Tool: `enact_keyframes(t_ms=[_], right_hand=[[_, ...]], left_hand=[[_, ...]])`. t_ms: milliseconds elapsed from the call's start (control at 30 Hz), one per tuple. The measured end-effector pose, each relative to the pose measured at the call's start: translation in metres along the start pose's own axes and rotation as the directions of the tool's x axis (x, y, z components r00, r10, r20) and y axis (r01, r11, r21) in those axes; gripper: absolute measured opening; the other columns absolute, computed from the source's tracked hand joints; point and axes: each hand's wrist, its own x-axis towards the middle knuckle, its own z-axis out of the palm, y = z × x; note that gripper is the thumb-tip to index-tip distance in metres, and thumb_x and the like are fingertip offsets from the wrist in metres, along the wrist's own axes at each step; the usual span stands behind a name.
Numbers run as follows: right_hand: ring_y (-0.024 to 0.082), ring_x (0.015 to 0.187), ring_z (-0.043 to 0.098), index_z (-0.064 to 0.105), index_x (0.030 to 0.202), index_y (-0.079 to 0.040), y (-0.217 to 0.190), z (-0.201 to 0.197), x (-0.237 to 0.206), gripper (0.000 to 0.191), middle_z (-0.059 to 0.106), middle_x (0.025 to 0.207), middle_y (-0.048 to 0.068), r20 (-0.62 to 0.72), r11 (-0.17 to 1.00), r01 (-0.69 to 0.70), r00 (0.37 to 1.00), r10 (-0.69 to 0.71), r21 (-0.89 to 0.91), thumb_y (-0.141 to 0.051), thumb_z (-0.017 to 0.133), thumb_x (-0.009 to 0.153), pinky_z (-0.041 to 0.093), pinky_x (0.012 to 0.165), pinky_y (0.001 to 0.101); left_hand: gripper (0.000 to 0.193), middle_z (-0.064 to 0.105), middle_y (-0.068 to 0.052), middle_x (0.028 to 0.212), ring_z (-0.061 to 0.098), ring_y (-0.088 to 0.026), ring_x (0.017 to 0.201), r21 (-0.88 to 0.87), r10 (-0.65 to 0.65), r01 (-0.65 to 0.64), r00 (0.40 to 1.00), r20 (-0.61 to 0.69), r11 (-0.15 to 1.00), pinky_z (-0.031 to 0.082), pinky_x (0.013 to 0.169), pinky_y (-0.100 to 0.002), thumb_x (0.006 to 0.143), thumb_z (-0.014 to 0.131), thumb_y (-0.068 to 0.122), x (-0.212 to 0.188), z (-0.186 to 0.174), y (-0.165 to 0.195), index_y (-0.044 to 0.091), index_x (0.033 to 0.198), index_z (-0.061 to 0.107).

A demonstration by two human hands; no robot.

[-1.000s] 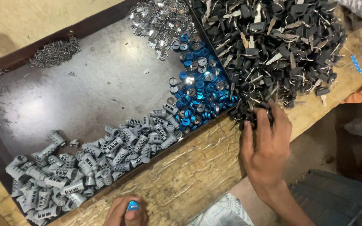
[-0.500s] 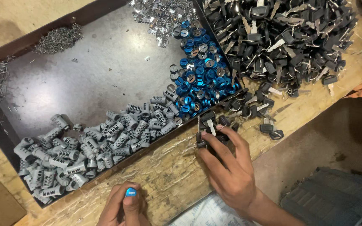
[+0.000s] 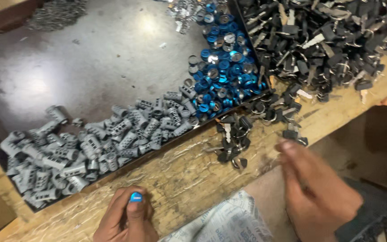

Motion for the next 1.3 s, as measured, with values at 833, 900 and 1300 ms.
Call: enact_keyframes(t_ms=[833,900,1300], right_hand=[[0.028,0.094,0.079,0.059,0.122,0.004,-0.013,0.065,-0.003,0.023,0.075,0.096,0.026,0.478,0.3,-0.421,0.866,-0.148,0.856,0.003,0.062,0.099,0.067,0.085,0.0423],[0.027,0.099,0.078,0.061,0.114,0.008,-0.021,0.068,-0.002,0.02,0.073,0.098,0.026,0.505,0.63,-0.319,0.852,-0.136,0.708,0.004,0.064,0.095,0.066,0.088,0.0398],[0.016,0.064,0.073,0.066,0.143,-0.012,-0.009,0.066,0.016,0.055,0.077,0.076,0.005,0.886,0.913,0.351,0.328,-0.327,0.207,-0.018,0.078,0.09,0.05,0.054,0.0361]], left_hand=[[0.035,0.071,-0.009,0.094,0.064,-0.014,0.082,-0.245,0.204,-0.115,0.904,0.377,0.963,0.05,0.072,-0.028,0.106,0.069,0.031,0.029,0.011,0.061,-0.004,0.108,0.073],[0.037,0.07,-0.009,0.093,0.063,-0.013,0.082,-0.28,0.246,-0.135,0.878,0.411,0.95,0.05,0.072,-0.028,0.107,0.07,0.034,0.032,0.005,0.065,-0.003,0.111,0.074],[0.018,0.07,-0.01,0.091,0.066,-0.013,0.076,0.053,0.22,-0.272,0.867,0.448,0.961,0.05,0.066,-0.026,0.094,0.067,-0.004,0.02,-0.017,0.074,-0.005,0.112,0.072]])
